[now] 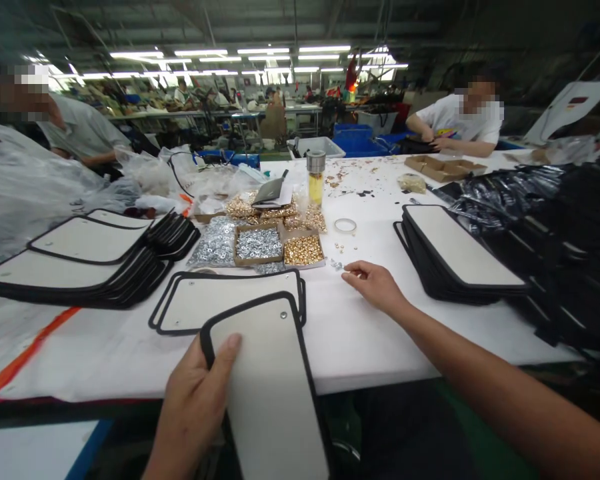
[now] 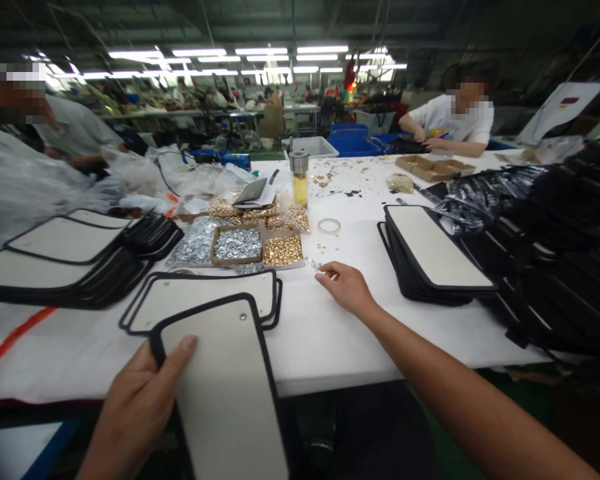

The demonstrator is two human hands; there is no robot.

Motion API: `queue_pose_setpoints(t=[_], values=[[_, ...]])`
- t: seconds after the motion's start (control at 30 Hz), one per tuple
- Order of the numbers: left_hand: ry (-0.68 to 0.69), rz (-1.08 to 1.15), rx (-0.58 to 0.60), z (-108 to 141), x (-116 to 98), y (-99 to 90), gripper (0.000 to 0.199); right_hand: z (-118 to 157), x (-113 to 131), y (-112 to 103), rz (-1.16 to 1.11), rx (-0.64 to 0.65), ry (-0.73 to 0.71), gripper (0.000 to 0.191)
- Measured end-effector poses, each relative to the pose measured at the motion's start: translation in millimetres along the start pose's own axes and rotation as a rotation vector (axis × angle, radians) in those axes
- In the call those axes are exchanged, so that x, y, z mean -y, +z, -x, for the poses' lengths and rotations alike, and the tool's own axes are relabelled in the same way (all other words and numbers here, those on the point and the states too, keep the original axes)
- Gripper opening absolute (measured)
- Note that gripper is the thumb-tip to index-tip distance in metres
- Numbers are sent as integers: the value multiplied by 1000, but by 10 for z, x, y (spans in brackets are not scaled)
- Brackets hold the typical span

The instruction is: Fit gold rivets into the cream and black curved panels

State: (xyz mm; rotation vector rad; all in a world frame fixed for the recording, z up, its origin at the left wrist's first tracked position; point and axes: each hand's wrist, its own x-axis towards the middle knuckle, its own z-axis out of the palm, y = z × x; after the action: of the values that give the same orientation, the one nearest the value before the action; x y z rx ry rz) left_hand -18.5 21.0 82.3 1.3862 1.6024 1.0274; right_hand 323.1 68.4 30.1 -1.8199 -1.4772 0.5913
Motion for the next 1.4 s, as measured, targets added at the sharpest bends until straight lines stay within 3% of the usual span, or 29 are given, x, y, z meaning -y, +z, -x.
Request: queue_pose_setpoints(t=[0.1, 0.23, 0.3, 0.4, 0.47, 0.63, 0.77, 0.9, 0.97, 1.07, 1.23, 1.4], values=[[185, -175, 280, -209, -119, -102, 47, -350, -273, -13, 137, -28, 41, 28], [253, -231, 404, -245, -64, 160, 30, -515, -384, 111, 279, -11, 89, 30], [270, -231, 417, -204, 11, 339, 22, -531, -380, 166, 333, -16, 117, 30], [467, -255, 355, -139, 121, 527, 13, -540, -359, 189, 384, -30, 154, 29], [611, -264, 276, -98, 188, 586, 8, -546, -342, 173, 396, -42, 170, 28], [816, -235, 141, 81, 350, 594, 10, -498, -253, 109, 338, -72, 113, 19], [974, -238, 130, 289, 475, 546, 20, -103, -76, 40, 186, -52, 9, 15], [1047, -271, 161, 433, 610, 511, 24, 768, 239, -97, -111, -15, -91, 18], [1060, -285, 181, 481, 669, 505, 25, 1227, 389, -133, -227, -5, -238, 11], [1082, -294, 197, 546, 705, 493, 26, 1712, 480, -31, -262, 123, -450, 8], [1114, -296, 212, 631, 638, 448, 25, 1962, 351, 274, -323, 146, -452, 8], [1107, -329, 247, 681, 584, 384, 26, 1989, 336, 258, -342, 166, -498, 8]])
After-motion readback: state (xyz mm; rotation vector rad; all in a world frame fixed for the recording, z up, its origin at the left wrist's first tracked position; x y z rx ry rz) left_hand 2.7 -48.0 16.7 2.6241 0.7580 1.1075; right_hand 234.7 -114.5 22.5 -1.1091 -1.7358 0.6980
